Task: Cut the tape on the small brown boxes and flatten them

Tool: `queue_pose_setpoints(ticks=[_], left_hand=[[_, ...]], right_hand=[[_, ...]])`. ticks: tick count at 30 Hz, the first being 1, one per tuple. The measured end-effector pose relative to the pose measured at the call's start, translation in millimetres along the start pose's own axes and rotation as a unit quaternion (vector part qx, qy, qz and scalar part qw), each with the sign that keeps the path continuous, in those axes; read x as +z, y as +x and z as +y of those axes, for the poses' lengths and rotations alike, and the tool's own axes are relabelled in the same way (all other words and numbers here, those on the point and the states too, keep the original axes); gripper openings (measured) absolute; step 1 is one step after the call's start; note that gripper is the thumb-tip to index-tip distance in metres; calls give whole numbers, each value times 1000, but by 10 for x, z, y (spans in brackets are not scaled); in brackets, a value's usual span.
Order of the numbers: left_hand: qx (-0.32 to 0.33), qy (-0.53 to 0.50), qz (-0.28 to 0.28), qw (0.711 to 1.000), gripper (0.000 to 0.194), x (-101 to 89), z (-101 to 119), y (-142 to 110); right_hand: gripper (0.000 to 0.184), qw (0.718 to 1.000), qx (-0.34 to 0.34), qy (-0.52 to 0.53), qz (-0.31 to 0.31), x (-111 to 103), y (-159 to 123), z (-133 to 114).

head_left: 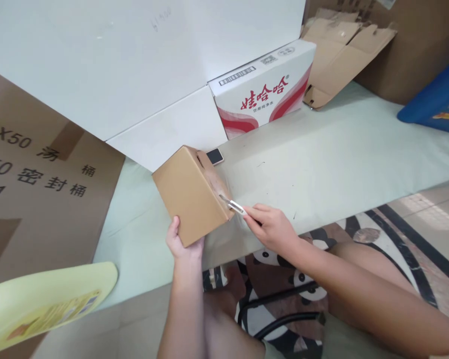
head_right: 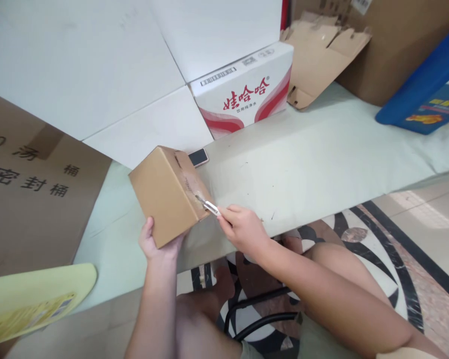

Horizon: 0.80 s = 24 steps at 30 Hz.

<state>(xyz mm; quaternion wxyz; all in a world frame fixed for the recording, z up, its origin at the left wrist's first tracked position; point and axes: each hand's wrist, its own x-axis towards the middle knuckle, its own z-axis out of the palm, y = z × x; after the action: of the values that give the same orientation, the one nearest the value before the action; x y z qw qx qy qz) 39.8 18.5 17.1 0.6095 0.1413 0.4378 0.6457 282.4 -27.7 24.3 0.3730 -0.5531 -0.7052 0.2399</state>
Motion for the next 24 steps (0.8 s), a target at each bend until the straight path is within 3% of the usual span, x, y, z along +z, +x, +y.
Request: queue_pose_setpoints(ticks=[5, 8, 11, 14, 16, 18, 21, 24], left_hand=[[22, -18, 5, 1000, 39, -66, 139, 0], [24, -12, -59, 998, 52, -24, 162, -71], [-21, -11, -112, 993, 64, 50, 135, -125], [-70, -23, -117, 990, 67, 63, 84, -111], [-91, -21, -103, 990, 62, 29, 48, -74], [-89, -8, -83, 993, 54, -15, 23, -38], [-43, 8, -61, 997, 43, -55, 16, -15], [-4, 11, -66, 998, 41, -65, 30, -12]], right_hand=[[29, 990, -24, 118, -76, -201, 62, 81], [27, 986, 44, 158, -2, -321, 134, 242], [28, 987, 107, 89, 82, -333, 222, 409], [29, 990, 124, 15, 60, -265, 281, 494], [30, 993, 111, 20, 46, -232, 284, 477], [31, 993, 78, 59, 72, -234, 255, 408], [32, 988, -8, 97, 122, -283, 172, 269], [34, 983, -97, 113, 106, -302, 96, 180]])
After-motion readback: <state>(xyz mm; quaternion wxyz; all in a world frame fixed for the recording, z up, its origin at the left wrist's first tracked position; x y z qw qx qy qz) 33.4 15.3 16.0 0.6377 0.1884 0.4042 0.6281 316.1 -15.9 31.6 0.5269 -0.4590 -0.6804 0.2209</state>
